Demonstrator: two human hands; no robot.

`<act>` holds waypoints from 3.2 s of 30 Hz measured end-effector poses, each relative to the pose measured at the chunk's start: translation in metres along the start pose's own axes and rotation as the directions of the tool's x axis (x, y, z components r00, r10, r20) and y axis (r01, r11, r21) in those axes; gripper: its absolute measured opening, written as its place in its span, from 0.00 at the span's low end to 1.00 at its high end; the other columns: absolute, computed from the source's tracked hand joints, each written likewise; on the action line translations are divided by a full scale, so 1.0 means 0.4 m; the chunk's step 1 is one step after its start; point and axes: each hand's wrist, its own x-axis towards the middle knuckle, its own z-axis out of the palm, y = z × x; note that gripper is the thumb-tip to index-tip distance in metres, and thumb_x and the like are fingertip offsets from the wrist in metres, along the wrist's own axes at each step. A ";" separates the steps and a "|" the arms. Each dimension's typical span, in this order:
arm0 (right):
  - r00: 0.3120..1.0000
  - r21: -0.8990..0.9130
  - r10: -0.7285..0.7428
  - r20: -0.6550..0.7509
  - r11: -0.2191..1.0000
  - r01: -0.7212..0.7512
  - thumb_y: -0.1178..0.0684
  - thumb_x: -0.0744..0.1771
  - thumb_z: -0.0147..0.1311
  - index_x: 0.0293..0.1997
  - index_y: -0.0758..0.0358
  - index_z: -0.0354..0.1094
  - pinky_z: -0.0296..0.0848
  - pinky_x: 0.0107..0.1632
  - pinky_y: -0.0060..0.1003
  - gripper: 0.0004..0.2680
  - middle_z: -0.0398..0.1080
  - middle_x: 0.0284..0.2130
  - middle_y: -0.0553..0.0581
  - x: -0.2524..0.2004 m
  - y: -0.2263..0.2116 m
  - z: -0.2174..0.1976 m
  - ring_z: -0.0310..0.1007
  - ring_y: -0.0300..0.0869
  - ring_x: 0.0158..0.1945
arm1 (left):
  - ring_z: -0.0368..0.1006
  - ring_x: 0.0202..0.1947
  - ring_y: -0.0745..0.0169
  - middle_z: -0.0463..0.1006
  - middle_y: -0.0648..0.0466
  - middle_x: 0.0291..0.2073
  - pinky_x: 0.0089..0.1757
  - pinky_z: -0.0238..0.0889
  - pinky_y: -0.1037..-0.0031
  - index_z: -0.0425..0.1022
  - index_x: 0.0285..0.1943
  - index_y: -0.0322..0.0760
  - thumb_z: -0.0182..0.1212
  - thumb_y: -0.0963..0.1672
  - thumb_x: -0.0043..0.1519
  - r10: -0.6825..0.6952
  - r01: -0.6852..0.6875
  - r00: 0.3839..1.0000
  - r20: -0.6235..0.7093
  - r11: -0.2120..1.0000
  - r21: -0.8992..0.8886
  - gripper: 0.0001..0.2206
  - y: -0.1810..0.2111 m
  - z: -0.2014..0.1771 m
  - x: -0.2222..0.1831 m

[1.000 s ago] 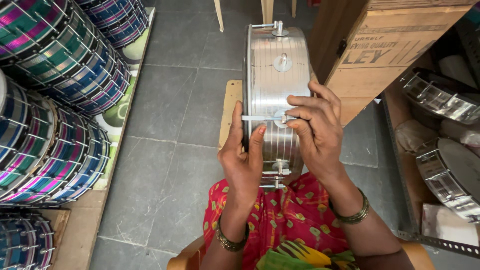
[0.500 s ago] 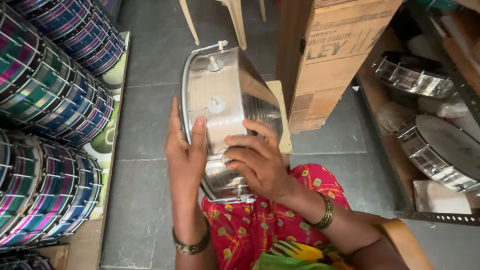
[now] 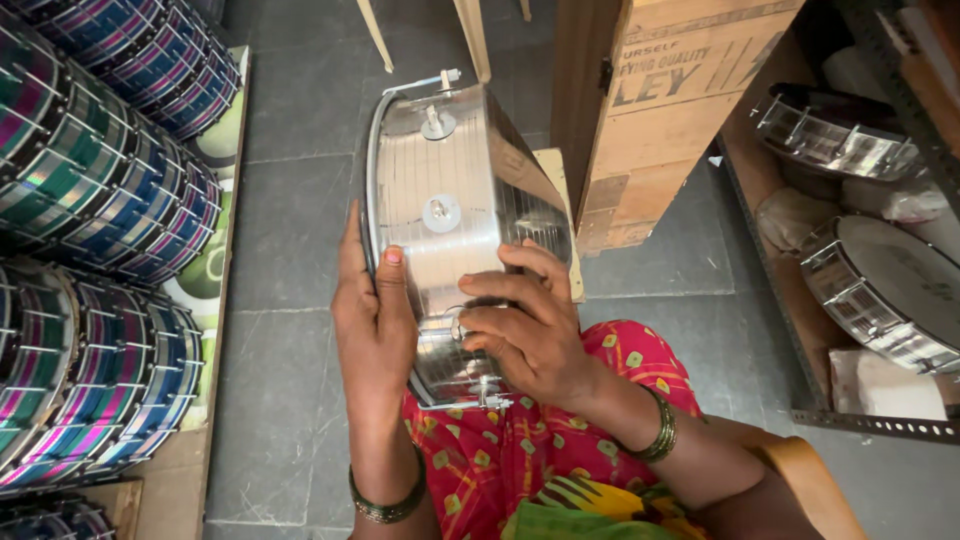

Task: The person assembles a drum by attaching the metal shell to the drum head frame and tightening the metal lug nuts and tension rods by hand.

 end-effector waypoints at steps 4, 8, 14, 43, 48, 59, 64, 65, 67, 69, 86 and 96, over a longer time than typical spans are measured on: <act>1.000 0.007 0.002 0.008 1.000 -0.002 0.48 0.66 0.63 0.46 0.57 0.76 0.57 0.72 0.57 0.08 0.70 0.57 0.56 -0.013 -0.002 0.002 0.61 0.55 0.67 | 0.64 0.37 0.68 0.72 0.50 0.40 0.38 0.58 0.76 0.60 0.79 0.27 0.48 0.42 0.76 -0.095 0.095 0.995 -0.010 0.994 0.049 0.22 -0.004 -0.019 -0.009; 0.999 0.130 0.049 -0.019 0.990 -0.046 0.50 0.67 0.59 0.51 0.62 0.71 0.57 0.73 0.57 0.11 0.65 0.61 0.65 -0.028 0.031 -0.008 0.60 0.57 0.69 | 0.61 0.22 0.80 0.69 0.65 0.24 0.24 0.53 0.83 0.58 0.77 0.30 0.50 0.43 0.73 -0.151 0.152 0.988 -0.023 0.988 0.036 0.23 -0.008 -0.049 -0.001; 0.731 0.394 0.576 -0.366 0.808 -0.439 0.50 0.74 0.47 0.59 0.64 0.67 0.68 0.67 0.41 0.10 0.70 0.58 0.57 -0.069 0.213 -0.092 0.68 0.43 0.64 | 0.75 0.49 0.70 0.81 0.51 0.52 0.49 0.67 0.81 0.61 0.80 0.24 0.51 0.44 0.79 -0.028 0.035 0.998 -0.063 0.994 0.106 0.23 -0.093 -0.180 -0.022; 0.729 -0.529 0.614 0.303 0.744 -0.408 0.65 0.64 0.46 0.64 0.60 0.63 0.62 0.60 0.53 0.20 0.59 0.66 0.65 -0.108 0.762 0.370 0.61 0.58 0.64 | 0.71 0.58 0.56 0.72 0.42 0.62 0.58 0.65 0.71 0.57 0.77 0.21 0.45 0.49 0.77 -0.035 0.055 0.959 -0.280 0.996 0.066 0.27 -0.273 -0.345 -0.100; 0.768 -0.608 0.540 0.344 0.751 -0.256 0.64 0.62 0.46 0.62 0.61 0.64 0.55 0.61 0.53 0.20 0.58 0.66 0.65 -0.113 0.852 0.440 0.58 0.58 0.66 | 0.71 0.57 0.57 0.72 0.41 0.61 0.58 0.65 0.71 0.56 0.78 0.20 0.46 0.51 0.76 -0.039 0.061 0.955 -0.293 0.996 0.068 0.29 -0.433 -0.489 -0.063; 0.908 -0.634 0.342 0.243 0.764 -0.118 0.59 0.64 0.50 0.39 0.61 0.73 0.64 0.49 0.46 0.06 0.68 0.36 0.59 -0.165 0.799 0.312 0.68 0.52 0.45 | 0.72 0.55 0.57 0.72 0.39 0.60 0.57 0.66 0.71 0.52 0.79 0.20 0.49 0.54 0.75 -0.094 0.087 0.976 -0.196 0.995 -0.042 0.35 -0.425 -0.512 -0.112; 0.902 -0.641 0.374 0.217 0.752 -0.157 0.61 0.61 0.52 0.37 0.61 0.74 0.67 0.45 0.48 0.06 0.70 0.38 0.60 -0.201 0.789 0.268 0.70 0.54 0.45 | 0.72 0.56 0.57 0.72 0.39 0.61 0.57 0.65 0.71 0.51 0.80 0.21 0.48 0.50 0.75 -0.115 0.098 0.973 -0.199 0.991 -0.094 0.31 -0.242 -0.349 -0.097; 0.880 -0.641 0.411 0.238 0.747 -0.176 0.61 0.61 0.52 0.37 0.62 0.74 0.69 0.46 0.48 0.06 0.70 0.38 0.61 -0.206 0.791 0.255 0.71 0.55 0.46 | 0.72 0.57 0.57 0.72 0.40 0.62 0.58 0.65 0.71 0.52 0.80 0.21 0.47 0.48 0.75 -0.110 0.086 0.970 -0.216 0.990 -0.116 0.29 -0.214 -0.316 -0.095; 0.828 -0.645 0.486 0.279 0.734 -0.214 0.60 0.62 0.52 0.36 0.62 0.74 0.72 0.48 0.49 0.05 0.71 0.39 0.63 -0.208 0.793 0.231 0.72 0.57 0.46 | 0.72 0.59 0.57 0.72 0.40 0.63 0.60 0.65 0.71 0.53 0.79 0.21 0.45 0.44 0.74 -0.102 0.064 0.964 -0.247 0.985 -0.159 0.26 -0.174 -0.265 -0.091; 0.814 -0.548 0.539 0.215 0.757 -0.356 0.61 0.63 0.51 0.38 0.61 0.75 0.72 0.48 0.50 0.06 0.71 0.38 0.65 -0.207 0.780 0.203 0.73 0.59 0.46 | 0.72 0.59 0.58 0.72 0.41 0.63 0.60 0.65 0.71 0.54 0.79 0.21 0.44 0.42 0.74 -0.114 0.067 0.958 -0.262 0.981 -0.183 0.24 -0.152 -0.240 -0.081; 0.582 0.206 0.795 0.171 0.548 -0.810 0.53 0.75 0.42 0.60 0.63 0.65 0.69 0.55 0.41 0.09 0.73 0.49 0.62 -0.313 0.687 0.173 0.72 0.49 0.49 | 0.62 0.21 0.79 0.66 0.64 0.20 0.24 0.57 0.82 0.61 0.76 0.33 0.51 0.45 0.70 -0.141 0.150 0.988 -0.066 0.978 0.144 0.24 0.007 -0.034 -0.049; 0.510 -0.047 0.846 0.155 0.522 -0.852 0.48 0.69 0.50 0.53 0.69 0.70 0.70 0.53 0.46 0.13 0.74 0.47 0.71 -0.284 0.679 0.181 0.74 0.58 0.51 | 0.59 0.23 0.79 0.65 0.64 0.22 0.26 0.55 0.83 0.62 0.76 0.30 0.52 0.45 0.71 -0.127 0.131 0.990 -0.055 0.988 0.087 0.24 -0.001 -0.037 -0.032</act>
